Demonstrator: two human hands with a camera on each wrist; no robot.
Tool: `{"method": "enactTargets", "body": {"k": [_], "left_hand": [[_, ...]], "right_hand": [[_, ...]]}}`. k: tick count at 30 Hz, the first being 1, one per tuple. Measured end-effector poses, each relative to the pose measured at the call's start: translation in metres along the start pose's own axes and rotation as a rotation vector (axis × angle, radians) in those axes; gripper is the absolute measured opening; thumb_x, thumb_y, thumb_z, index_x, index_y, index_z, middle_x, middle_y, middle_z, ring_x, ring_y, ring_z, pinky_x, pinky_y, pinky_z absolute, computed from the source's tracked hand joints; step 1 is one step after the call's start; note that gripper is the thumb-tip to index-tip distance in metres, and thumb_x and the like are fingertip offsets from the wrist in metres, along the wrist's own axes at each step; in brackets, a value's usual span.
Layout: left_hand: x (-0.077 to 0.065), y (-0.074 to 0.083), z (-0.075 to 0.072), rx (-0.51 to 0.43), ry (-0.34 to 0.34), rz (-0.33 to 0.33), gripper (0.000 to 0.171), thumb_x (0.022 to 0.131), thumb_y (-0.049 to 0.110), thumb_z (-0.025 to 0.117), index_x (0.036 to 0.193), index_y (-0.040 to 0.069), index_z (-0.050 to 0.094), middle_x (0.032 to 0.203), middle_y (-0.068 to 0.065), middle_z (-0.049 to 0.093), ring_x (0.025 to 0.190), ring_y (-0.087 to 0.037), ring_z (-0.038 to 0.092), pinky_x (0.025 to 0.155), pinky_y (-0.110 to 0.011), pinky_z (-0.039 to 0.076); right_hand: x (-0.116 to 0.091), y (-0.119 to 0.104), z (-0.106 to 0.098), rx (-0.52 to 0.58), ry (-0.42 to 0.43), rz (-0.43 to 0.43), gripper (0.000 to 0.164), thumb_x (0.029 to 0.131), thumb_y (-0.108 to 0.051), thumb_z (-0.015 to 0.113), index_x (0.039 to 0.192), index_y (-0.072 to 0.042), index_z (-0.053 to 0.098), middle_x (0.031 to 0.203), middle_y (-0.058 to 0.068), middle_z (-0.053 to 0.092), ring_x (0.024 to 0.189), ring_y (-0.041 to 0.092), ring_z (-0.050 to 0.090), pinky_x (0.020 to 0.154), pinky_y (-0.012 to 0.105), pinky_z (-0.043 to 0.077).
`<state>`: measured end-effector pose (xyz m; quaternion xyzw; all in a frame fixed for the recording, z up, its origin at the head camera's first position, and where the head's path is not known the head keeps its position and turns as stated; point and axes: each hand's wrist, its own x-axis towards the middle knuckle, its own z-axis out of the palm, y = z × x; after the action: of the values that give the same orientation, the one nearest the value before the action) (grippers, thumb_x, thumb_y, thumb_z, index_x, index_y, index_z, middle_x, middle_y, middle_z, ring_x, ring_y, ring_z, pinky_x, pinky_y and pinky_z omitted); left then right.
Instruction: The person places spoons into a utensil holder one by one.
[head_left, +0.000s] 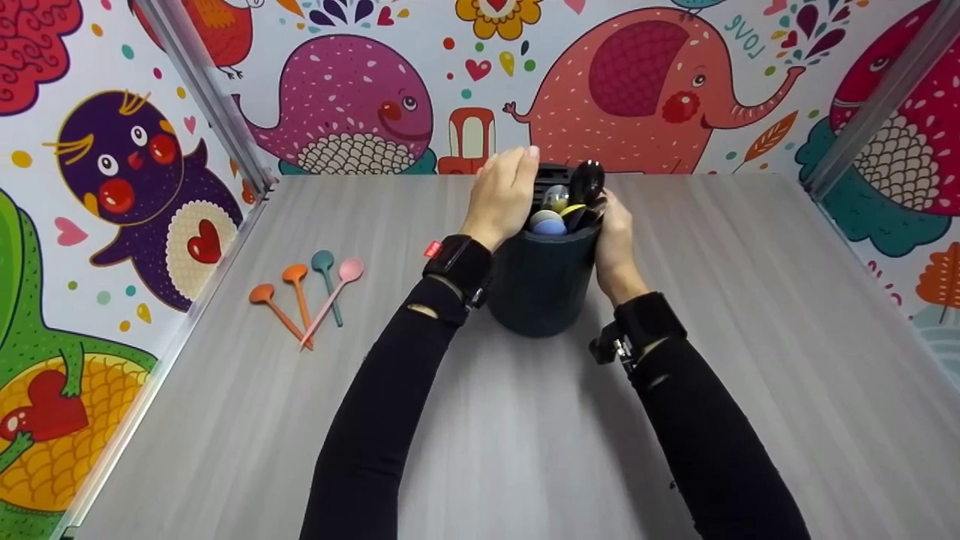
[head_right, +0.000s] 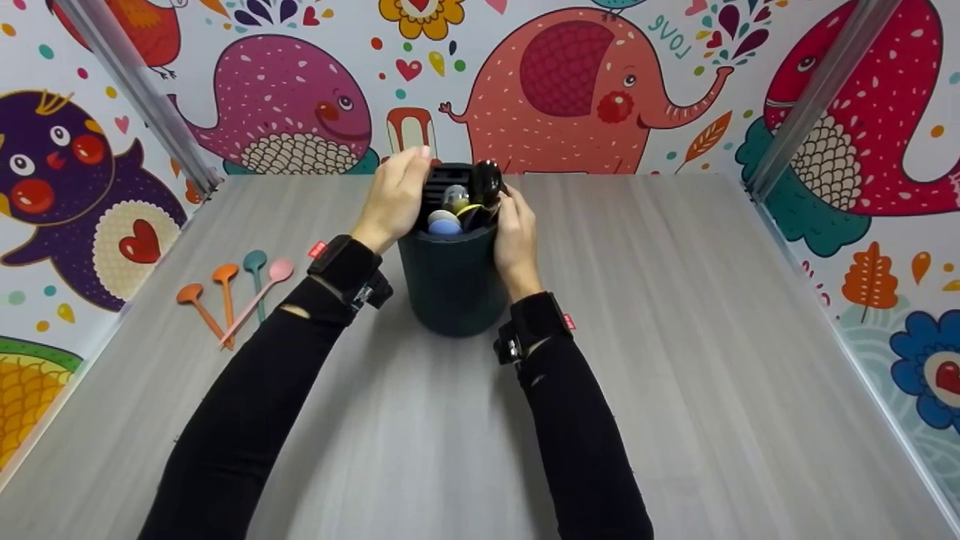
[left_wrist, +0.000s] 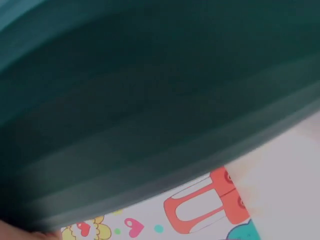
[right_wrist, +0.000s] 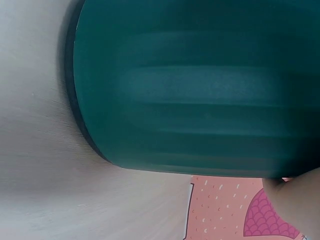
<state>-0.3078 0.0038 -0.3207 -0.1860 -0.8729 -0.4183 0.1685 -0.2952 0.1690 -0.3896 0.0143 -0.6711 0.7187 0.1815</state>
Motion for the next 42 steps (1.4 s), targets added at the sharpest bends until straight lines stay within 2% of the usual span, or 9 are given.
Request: {"method": "enactTargets", "body": {"k": [4,9,12,15,23,28,32,38,42], "left_hand": [[-0.001,0.003,0.004,0.096,-0.026,0.012,0.037,0.107,0.035,0.029,0.079,0.015,0.045,0.075,0.003,0.038,0.080,-0.019,0.044,0.084,-0.032,0.033],[-0.001,0.009,0.006,0.245,-0.044,0.059,0.038,0.107,0.039,0.028,0.087,0.013,0.047,0.077,0.003,0.040,0.077,-0.019,0.042,0.077,-0.031,0.033],[-0.001,0.011,0.006,0.288,-0.064,0.066,0.039,0.107,0.041,0.027,0.089,0.012,0.047,0.079,0.002,0.040,0.077,-0.019,0.040,0.075,-0.030,0.030],[0.000,0.011,0.004,0.284,-0.078,0.054,0.040,0.107,0.042,0.026,0.090,0.012,0.047,0.080,0.002,0.039,0.078,-0.019,0.040,0.074,-0.029,0.029],[-0.001,0.008,0.004,0.222,0.020,-0.014,0.044,0.105,0.050,0.035,0.084,0.013,0.048,0.072,0.003,0.041,0.067,-0.018,0.043,0.075,-0.031,0.028],[0.000,0.011,0.003,0.214,0.017,-0.074,0.048,0.103,0.057,0.037,0.081,0.015,0.045,0.069,0.003,0.040,0.063,-0.016,0.038,0.074,-0.030,0.025],[0.001,0.012,0.004,0.236,0.007,-0.110,0.049,0.102,0.059,0.036,0.084,0.014,0.045,0.069,0.003,0.040,0.063,-0.016,0.039,0.075,-0.031,0.026],[0.001,0.013,0.006,0.301,0.021,-0.091,0.053,0.100,0.064,0.034,0.092,0.013,0.049,0.073,0.001,0.043,0.070,-0.018,0.049,0.078,-0.036,0.028],[0.000,0.013,0.008,0.310,0.025,-0.080,0.053,0.100,0.064,0.035,0.094,0.014,0.051,0.074,0.001,0.043,0.073,-0.018,0.051,0.080,-0.037,0.029]], "right_hand": [[0.000,0.002,-0.001,-0.004,0.000,-0.001,0.042,0.104,-0.024,0.035,0.125,-0.002,0.064,0.107,-0.006,0.065,0.105,0.008,0.056,0.097,0.024,0.042],[-0.002,0.004,-0.001,0.009,-0.004,0.000,0.042,0.104,-0.024,0.036,0.124,-0.001,0.064,0.104,-0.007,0.066,0.103,0.008,0.057,0.095,0.023,0.043],[-0.002,0.003,0.000,0.016,-0.002,-0.003,0.042,0.104,-0.024,0.036,0.124,-0.001,0.064,0.104,-0.007,0.066,0.102,0.008,0.057,0.095,0.023,0.044],[-0.001,0.001,0.001,0.005,-0.010,-0.007,0.042,0.104,-0.023,0.035,0.125,-0.001,0.064,0.106,-0.005,0.066,0.103,0.008,0.057,0.095,0.024,0.044],[-0.001,-0.001,0.002,-0.026,-0.018,0.005,0.044,0.105,-0.025,0.032,0.128,-0.002,0.062,0.114,-0.001,0.064,0.106,0.009,0.056,0.098,0.024,0.042],[-0.001,0.001,0.001,-0.008,-0.020,0.014,0.044,0.105,-0.025,0.033,0.128,-0.002,0.062,0.111,-0.003,0.064,0.106,0.008,0.055,0.098,0.023,0.042],[0.000,0.002,0.001,-0.008,-0.024,0.015,0.044,0.105,-0.025,0.033,0.126,-0.002,0.063,0.108,-0.004,0.064,0.105,0.009,0.055,0.097,0.023,0.042],[0.001,0.001,0.000,-0.009,-0.019,0.002,0.042,0.105,-0.024,0.033,0.123,-0.002,0.064,0.105,-0.006,0.064,0.103,0.008,0.055,0.096,0.023,0.042],[0.001,0.001,0.000,0.003,-0.013,0.000,0.041,0.104,-0.025,0.034,0.120,-0.003,0.065,0.102,-0.006,0.064,0.101,0.009,0.055,0.095,0.023,0.042]]}}
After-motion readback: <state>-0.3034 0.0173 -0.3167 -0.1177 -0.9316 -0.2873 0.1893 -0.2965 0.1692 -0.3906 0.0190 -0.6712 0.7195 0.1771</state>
